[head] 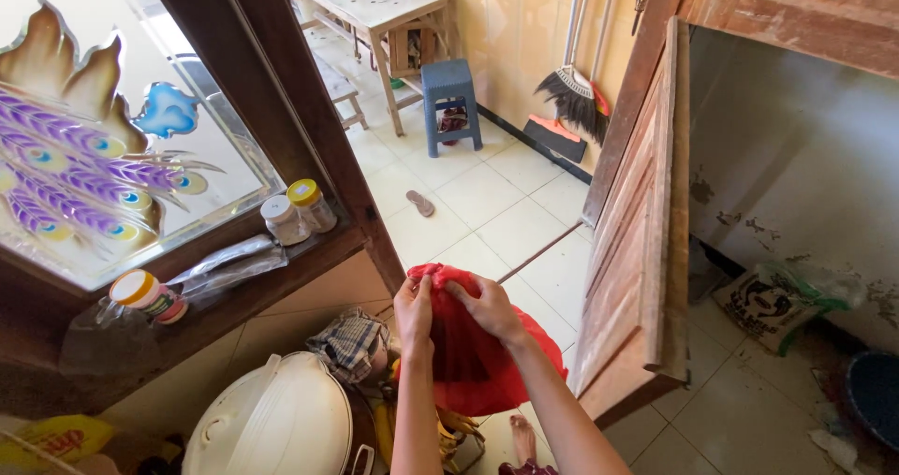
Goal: Tie a red trash bag and place it into a larger trash bin.
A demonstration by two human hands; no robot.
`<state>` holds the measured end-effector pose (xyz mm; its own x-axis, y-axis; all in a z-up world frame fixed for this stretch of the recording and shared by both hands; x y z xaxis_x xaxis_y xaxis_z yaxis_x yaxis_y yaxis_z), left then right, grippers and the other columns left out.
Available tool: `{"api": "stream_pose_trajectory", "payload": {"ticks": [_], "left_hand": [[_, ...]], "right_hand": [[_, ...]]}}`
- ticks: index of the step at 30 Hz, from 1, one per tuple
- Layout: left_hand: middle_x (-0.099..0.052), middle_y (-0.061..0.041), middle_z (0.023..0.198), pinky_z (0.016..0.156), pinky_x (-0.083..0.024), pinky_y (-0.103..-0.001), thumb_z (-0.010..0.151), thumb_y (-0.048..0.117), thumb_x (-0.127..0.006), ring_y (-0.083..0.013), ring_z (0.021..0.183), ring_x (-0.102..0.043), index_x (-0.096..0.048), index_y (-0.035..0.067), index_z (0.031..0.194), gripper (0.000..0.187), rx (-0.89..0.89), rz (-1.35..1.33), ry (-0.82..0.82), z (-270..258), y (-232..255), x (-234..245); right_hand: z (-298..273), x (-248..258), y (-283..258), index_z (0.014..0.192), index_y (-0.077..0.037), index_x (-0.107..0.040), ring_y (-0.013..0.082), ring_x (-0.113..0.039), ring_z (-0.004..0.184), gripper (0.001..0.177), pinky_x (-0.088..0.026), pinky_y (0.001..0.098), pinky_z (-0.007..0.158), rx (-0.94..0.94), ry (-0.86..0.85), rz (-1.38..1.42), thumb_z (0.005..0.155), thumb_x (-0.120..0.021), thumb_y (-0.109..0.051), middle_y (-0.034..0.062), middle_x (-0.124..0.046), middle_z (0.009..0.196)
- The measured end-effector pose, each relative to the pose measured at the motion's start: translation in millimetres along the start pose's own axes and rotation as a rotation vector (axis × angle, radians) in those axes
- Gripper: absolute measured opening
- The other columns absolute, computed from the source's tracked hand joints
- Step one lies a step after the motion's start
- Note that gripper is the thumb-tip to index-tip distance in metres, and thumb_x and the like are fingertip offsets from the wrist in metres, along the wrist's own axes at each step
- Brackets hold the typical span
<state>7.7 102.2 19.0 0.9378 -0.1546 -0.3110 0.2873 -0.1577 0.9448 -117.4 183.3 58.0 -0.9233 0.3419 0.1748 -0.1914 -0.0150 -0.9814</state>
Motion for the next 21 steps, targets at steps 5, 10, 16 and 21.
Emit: {"api": "stream_pose_trajectory", "payload": {"ticks": [5,10,16,21], "left_hand": [[-0.073,-0.004,0.102,0.078,-0.049,-0.026,0.102,0.020,-0.060,-0.0093,0.088,-0.061,-0.071,0.001,0.125,0.031,0.044,0.088,-0.096,-6,-4,-20],[-0.073,-0.002,0.115,0.089,-0.050,-0.025,0.098,0.015,-0.058,-0.0087,0.101,-0.064,-0.062,0.004,0.135,0.039,0.117,0.119,-0.227,-5,-7,-39],[-0.072,-0.006,0.122,0.096,-0.051,-0.028,0.094,0.007,-0.057,-0.0123,0.110,-0.066,-0.059,0.004,0.137,0.043,0.043,0.158,-0.332,-1,-10,-60],[-0.077,-0.014,0.105,0.084,-0.058,-0.036,0.089,0.004,-0.065,-0.0228,0.094,-0.074,-0.064,0.004,0.127,0.038,-0.137,0.439,-0.193,8,-20,-83]], "right_hand": [[17,14,39,0.119,-0.004,-0.074,0.0085,-0.071,0.094,0.042,-0.057,0.0272,0.084,-0.009,0.132,0.135,0.093,-0.069,-0.037,0.0058,-0.080,0.105],[29,35,65,0.116,-0.001,-0.076,0.0077,-0.069,0.089,0.042,-0.056,0.0268,0.080,-0.052,0.207,0.158,0.095,-0.069,-0.037,0.0050,-0.079,0.100],[26,57,60,0.114,0.001,-0.077,0.0067,-0.064,0.085,0.040,-0.054,0.0265,0.077,-0.085,0.246,0.276,0.098,-0.068,-0.035,0.0021,-0.075,0.095],[30,73,59,0.118,-0.003,-0.074,0.0059,-0.065,0.089,0.036,-0.054,0.0250,0.081,-0.086,0.264,0.339,0.099,-0.062,-0.032,0.0003,-0.075,0.100]]}}
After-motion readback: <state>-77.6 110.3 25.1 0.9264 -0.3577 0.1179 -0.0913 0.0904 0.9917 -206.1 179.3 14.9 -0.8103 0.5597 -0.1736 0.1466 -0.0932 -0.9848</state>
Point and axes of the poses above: each hand's wrist, its own z-axis towards the middle knuckle, its own x-axis out of the back of the hand, y = z × x, the point moved 3 cm from there along z, towards the middle knuckle
